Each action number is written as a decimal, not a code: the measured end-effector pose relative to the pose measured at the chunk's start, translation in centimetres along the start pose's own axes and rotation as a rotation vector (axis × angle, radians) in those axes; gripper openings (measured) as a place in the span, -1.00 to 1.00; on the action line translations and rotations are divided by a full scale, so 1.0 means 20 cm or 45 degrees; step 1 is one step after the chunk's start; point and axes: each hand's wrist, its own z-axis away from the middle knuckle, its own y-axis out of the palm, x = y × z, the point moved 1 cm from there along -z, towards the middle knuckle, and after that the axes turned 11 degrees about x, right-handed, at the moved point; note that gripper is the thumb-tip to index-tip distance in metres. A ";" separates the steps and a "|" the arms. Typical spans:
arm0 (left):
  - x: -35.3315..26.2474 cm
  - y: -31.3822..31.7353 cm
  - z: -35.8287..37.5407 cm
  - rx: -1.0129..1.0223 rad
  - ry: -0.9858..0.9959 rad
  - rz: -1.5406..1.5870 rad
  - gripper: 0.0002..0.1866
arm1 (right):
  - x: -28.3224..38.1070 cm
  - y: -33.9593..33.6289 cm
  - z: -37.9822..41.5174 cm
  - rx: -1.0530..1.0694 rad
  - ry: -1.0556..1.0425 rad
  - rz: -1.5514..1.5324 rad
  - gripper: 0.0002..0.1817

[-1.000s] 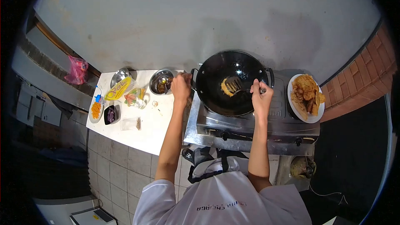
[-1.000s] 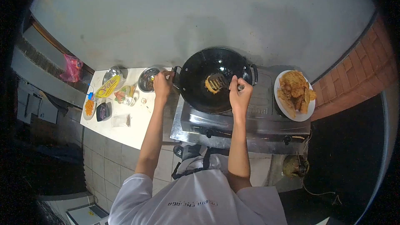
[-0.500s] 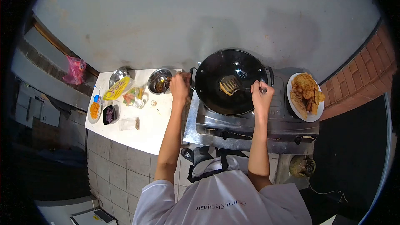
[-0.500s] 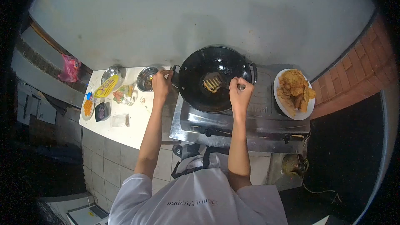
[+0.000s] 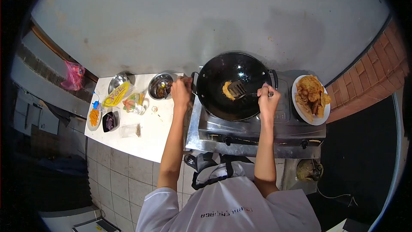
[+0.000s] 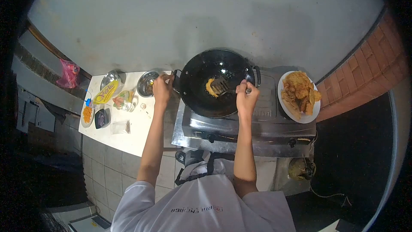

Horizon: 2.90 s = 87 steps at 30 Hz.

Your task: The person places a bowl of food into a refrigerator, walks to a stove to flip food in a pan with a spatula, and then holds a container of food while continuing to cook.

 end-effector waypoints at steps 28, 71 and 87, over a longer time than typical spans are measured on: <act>0.02 0.02 0.00 -0.028 0.030 0.037 -0.84 | -0.09 0.09 0.03 -0.073 -0.234 0.431 -0.68; 0.07 -0.01 -0.03 0.076 0.088 0.152 -0.84 | -0.04 0.17 0.08 -0.265 -0.150 0.636 -0.71; 0.11 0.02 -0.04 0.152 -0.137 0.238 -0.78 | -0.06 0.28 0.14 -0.429 -0.102 0.673 -0.71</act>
